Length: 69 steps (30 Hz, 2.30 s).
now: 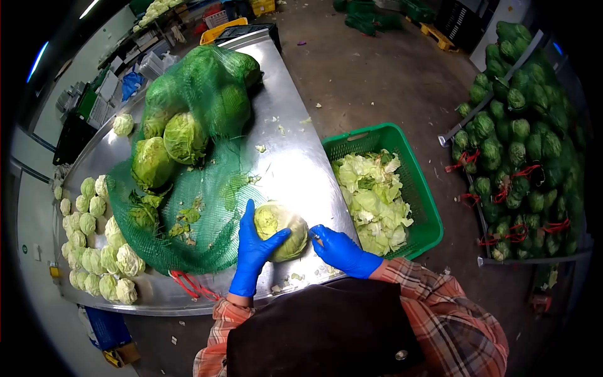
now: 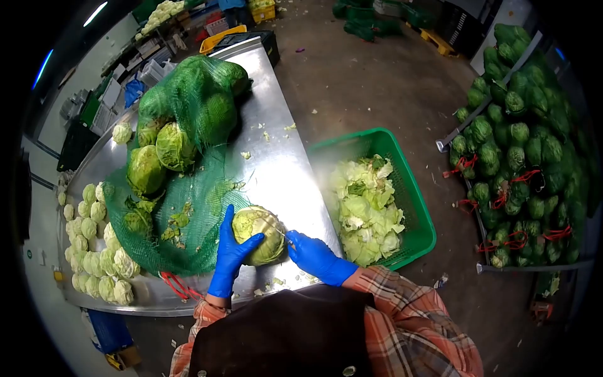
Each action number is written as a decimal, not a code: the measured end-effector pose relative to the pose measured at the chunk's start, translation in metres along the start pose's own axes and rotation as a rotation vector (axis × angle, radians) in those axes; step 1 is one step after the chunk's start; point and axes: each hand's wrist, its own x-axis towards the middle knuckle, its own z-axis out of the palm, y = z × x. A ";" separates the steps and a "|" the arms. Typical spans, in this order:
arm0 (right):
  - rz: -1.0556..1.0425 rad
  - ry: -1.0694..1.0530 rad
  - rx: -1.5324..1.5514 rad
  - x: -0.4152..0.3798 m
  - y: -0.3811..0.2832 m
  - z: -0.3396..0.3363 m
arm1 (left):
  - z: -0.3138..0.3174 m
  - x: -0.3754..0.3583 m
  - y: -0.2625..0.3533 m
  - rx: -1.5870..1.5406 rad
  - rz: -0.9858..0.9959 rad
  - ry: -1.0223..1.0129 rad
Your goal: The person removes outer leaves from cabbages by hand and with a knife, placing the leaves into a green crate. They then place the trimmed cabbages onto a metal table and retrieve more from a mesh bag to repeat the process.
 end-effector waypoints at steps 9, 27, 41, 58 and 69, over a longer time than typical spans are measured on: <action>0.056 -0.085 -0.123 0.022 0.039 0.024 | 0.008 0.003 0.006 0.220 0.083 0.063; 0.125 -0.130 0.043 0.043 0.061 0.026 | 0.032 -0.012 0.027 0.510 0.335 0.157; 0.138 -0.279 0.330 0.003 -0.007 -0.057 | 0.027 -0.044 0.034 -0.210 0.216 0.153; 0.032 0.068 0.201 -0.001 0.019 -0.016 | 0.023 -0.013 0.017 -0.247 -0.257 -0.018; 0.396 -0.156 0.270 0.053 0.033 -0.047 | 0.031 -0.041 0.003 -0.195 -0.013 0.021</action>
